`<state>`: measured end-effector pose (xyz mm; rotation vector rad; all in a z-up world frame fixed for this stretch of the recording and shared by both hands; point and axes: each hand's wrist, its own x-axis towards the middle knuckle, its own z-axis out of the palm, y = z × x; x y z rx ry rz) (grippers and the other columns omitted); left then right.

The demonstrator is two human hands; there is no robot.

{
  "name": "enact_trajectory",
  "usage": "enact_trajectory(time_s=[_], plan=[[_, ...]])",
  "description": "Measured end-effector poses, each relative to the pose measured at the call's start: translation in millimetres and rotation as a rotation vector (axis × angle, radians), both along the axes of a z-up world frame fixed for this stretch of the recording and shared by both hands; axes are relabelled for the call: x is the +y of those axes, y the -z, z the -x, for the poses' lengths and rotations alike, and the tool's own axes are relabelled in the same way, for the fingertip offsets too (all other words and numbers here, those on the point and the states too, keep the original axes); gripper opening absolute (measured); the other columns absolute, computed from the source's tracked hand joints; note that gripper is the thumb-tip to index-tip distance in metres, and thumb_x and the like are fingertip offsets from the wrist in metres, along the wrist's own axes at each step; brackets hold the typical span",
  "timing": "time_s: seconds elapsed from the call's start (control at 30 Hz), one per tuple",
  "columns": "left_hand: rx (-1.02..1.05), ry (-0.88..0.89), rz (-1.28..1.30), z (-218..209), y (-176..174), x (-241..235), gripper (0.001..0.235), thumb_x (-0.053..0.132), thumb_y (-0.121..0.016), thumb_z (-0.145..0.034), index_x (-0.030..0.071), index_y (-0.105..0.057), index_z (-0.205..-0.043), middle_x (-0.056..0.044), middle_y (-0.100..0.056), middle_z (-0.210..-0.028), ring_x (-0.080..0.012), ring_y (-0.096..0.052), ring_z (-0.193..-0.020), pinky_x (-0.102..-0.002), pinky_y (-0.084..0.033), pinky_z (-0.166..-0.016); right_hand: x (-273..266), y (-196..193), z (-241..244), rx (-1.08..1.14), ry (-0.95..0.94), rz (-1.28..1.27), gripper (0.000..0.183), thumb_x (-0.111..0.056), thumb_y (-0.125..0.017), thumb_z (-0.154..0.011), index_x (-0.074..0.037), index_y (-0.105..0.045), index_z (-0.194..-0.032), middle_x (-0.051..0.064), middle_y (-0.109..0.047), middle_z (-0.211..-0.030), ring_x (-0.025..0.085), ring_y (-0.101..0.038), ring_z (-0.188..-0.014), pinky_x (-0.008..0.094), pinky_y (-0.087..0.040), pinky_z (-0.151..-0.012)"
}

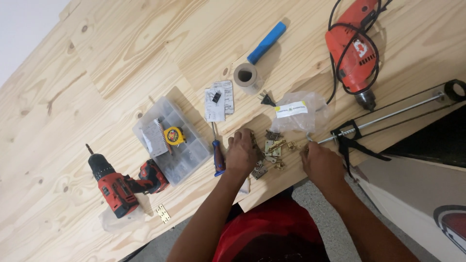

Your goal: Organizing and sorting various hinges and screws on a wooden workbench in a workshop.

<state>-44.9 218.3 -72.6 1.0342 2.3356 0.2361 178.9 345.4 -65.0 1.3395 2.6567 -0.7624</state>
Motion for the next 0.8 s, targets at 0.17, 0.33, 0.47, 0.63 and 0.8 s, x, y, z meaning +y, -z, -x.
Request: enact_trajectory(time_s=[0.17, 0.33, 0.47, 0.63, 0.8], plan=[[-0.059, -0.078, -0.112, -18, -11, -11, 0.055, 0.022, -0.070, -0.092, 0.011, -0.038, -0.134, -0.018, -0.045, -0.120, -0.0487, -0.049, -0.121, -0.059, -0.054, -0.091, 7, -21, 10, -0.088, -0.016, 0.165, 0.036, -0.038, -0.060, -0.094, -0.004, -0.068, -0.105, 0.015, -0.072, -0.074, 0.036, -0.077, -0.076, 0.048, -0.060, -0.063], [0.154, 0.060, -0.233, -54, -45, -5, 0.088, 0.044, -0.088, -0.075, 0.009, -0.046, -0.144, -0.025, -0.048, -0.126, -0.0543, -0.047, -0.124, -0.066, -0.049, -0.099, 12, -46, 18, -0.189, -0.082, 0.229, 0.045, -0.045, -0.060, -0.089, -0.001, -0.064, -0.099, 0.023, -0.073, -0.083, 0.044, -0.077, -0.087, 0.056, -0.060, -0.074], [0.103, 0.036, -0.260, -68, -46, -4, 0.081, 0.044, -0.085, -0.079, 0.010, -0.047, -0.141, -0.021, -0.045, -0.128, -0.0511, -0.044, -0.129, -0.065, -0.046, -0.101, 11, -53, 18, -0.206, -0.167, 0.200, 0.042, -0.044, -0.056, -0.092, -0.003, -0.062, -0.099, 0.022, -0.073, -0.086, 0.045, -0.076, -0.091, 0.057, -0.059, -0.081], [0.017, 0.021, -0.180, -84, -51, 9, 0.106, 0.053, -0.078, -0.083, 0.006, -0.025, -0.161, -0.029, -0.023, -0.158, -0.0506, -0.016, -0.149, -0.067, -0.017, -0.112, 6, -39, 16, -0.067, -0.120, 0.188, 0.030, -0.030, -0.052, -0.099, -0.003, -0.061, -0.088, 0.018, -0.066, -0.069, 0.035, -0.076, -0.073, 0.044, -0.060, -0.064], [0.098, 0.096, -0.137, -79, -52, 16, 0.113, 0.059, -0.079, -0.078, 0.008, -0.024, -0.162, -0.022, -0.018, -0.167, -0.0420, -0.020, -0.151, -0.067, -0.020, -0.110, 9, -38, 9, 0.074, 0.013, 0.288, 0.036, -0.031, -0.053, -0.103, 0.000, -0.060, -0.088, 0.020, -0.065, -0.067, 0.033, -0.073, -0.067, 0.043, -0.057, -0.058]])
